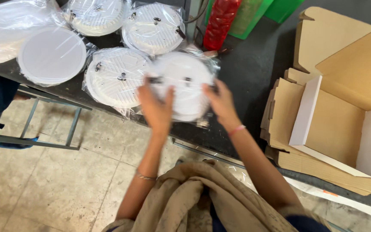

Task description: The person folds a white inner box from a flat blank, places it inside a kraft cardboard outer box, and stacks the assembled boxes on the table. They repeat the cycle, taking new flat blanks from a stack and setting finished boxes aside.

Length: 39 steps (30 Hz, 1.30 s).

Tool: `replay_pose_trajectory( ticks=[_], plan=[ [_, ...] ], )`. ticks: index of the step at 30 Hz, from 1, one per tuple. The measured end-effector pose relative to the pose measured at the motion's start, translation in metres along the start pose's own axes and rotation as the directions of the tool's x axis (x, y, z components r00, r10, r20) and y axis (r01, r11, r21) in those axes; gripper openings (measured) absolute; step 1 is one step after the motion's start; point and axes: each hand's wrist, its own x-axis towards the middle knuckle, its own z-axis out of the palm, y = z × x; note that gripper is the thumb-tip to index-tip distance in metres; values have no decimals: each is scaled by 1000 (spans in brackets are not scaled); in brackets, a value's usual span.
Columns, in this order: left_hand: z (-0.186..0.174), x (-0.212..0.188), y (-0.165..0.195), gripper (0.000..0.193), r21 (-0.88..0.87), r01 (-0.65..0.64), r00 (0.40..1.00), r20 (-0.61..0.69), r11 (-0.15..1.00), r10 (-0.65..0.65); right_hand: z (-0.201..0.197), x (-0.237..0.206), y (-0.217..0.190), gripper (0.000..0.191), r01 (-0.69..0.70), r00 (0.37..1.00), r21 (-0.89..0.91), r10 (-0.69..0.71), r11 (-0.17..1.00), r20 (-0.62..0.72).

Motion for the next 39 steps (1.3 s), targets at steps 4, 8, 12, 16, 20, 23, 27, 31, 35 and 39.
replay_pose_trajectory(
  ticks=[4, 8, 12, 16, 20, 23, 27, 31, 35, 39],
  plan=[
    [62, -27, 19, 78, -98, 86, 970, 234, 991, -61, -69, -2, 18, 58, -34, 982, -198, -5, 980, -191],
    [94, -38, 19, 76, 24, -123, 963, 246, 992, 113, -100, 4, 37, 54, 69, 955, -453, -190, 889, -227],
    [99, -51, 8, 73, 142, -301, 917, 313, 943, 245, -116, 5, 48, 60, -2, 926, -544, -203, 839, -317],
    [102, -65, -8, 66, 29, -192, 911, 376, 981, 167, -123, 3, 35, 71, 28, 894, -502, -247, 864, -375],
    [110, -68, -26, 59, -177, -90, 938, 317, 980, 143, -119, -6, -2, 76, 133, 906, -247, -218, 960, -362],
    [112, -62, -34, 59, -384, -59, 943, 281, 921, 178, -124, -29, -35, 66, 183, 908, -193, -241, 964, -343],
    [95, -54, -30, 63, -390, 176, 940, 340, 904, -36, -190, -84, -78, 64, 373, 753, -426, -537, 824, -380],
    [75, -57, -4, 56, -354, 110, 975, 219, 929, -33, -311, -142, -99, 55, 472, 553, -340, -574, 813, -604],
    [87, -73, 51, 45, -430, 16, 984, 169, 903, 63, -392, -157, -72, 54, 303, 455, -545, -621, 782, -639],
    [128, -94, 130, 36, -535, -98, 958, 178, 839, 225, -404, -144, -26, 52, 58, 616, -521, -441, 852, -653]
  ],
)
